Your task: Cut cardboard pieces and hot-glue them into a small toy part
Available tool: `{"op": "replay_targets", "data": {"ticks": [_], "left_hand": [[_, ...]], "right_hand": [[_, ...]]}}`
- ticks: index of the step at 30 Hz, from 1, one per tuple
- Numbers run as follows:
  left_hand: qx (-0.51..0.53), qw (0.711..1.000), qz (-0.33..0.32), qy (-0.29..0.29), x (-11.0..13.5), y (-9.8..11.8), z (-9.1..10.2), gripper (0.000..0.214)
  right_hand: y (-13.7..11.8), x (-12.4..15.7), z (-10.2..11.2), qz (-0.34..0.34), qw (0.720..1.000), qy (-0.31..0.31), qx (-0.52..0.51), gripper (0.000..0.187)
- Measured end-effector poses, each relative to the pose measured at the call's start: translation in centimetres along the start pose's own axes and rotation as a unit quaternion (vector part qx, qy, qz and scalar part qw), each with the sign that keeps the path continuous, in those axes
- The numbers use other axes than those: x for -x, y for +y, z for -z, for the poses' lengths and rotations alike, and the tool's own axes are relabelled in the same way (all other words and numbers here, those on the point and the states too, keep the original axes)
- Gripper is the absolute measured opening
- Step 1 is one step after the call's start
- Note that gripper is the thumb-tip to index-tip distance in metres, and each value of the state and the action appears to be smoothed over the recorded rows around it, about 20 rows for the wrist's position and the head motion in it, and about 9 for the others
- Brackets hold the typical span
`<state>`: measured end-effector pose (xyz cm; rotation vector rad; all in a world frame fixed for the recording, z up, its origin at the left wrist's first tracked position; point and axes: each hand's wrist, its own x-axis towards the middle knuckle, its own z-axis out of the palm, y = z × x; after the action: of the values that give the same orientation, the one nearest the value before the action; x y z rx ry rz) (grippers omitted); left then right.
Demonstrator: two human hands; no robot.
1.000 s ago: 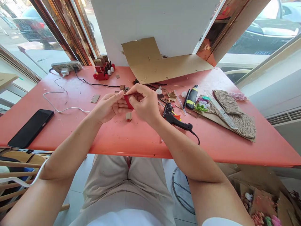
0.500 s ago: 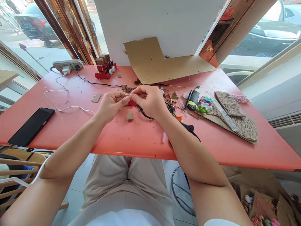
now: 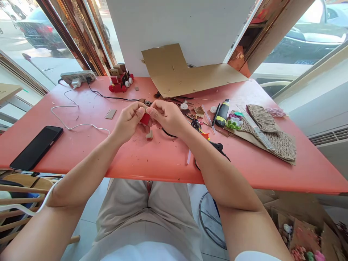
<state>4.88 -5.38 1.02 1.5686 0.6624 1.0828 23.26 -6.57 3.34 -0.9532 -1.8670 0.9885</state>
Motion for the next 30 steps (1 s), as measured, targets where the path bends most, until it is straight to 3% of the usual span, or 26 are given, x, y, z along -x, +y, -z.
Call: {"op": "replay_targets", "data": {"ticks": [3, 7, 14, 17, 22, 26, 30], "left_hand": [[0.013, 1.0, -0.008, -0.024, 0.1, 0.3, -0.1, 0.071], [0.02, 0.999, -0.011, -0.037, 0.3, 0.6, -0.4, 0.068], [-0.013, 1.0, -0.009, -0.021, 0.3, 0.7, -0.7, 0.07], [-0.015, 1.0, 0.003, 0.004, 0.3, 0.6, -0.6, 0.071], [0.039, 0.998, 0.039, 0.006, 0.1, 0.9, -0.5, 0.073], [0.044, 0.998, 0.042, 0.011, 0.0, 1.0, -0.4, 0.074], [0.064, 0.997, 0.048, 0.016, 0.0, 0.5, -0.3, 0.064]], "right_hand": [[-0.5, 0.1, 0.3, 0.006, 1.0, -0.027, 0.0, 0.072], [-1.2, 0.3, 0.5, 0.039, 0.995, -0.001, 0.086, 0.072], [-1.1, 0.8, 0.2, 0.067, 0.984, -0.016, 0.167, 0.063], [-1.2, 0.7, -0.2, 0.046, 0.99, -0.007, 0.13, 0.067], [-1.4, 0.2, 0.5, -0.005, 0.999, -0.037, -0.038, 0.08], [-1.3, 0.2, 1.2, 0.006, 0.998, -0.005, -0.067, 0.069], [-0.9, 0.3, 0.9, 0.02, 0.999, -0.024, -0.037, 0.056]]}}
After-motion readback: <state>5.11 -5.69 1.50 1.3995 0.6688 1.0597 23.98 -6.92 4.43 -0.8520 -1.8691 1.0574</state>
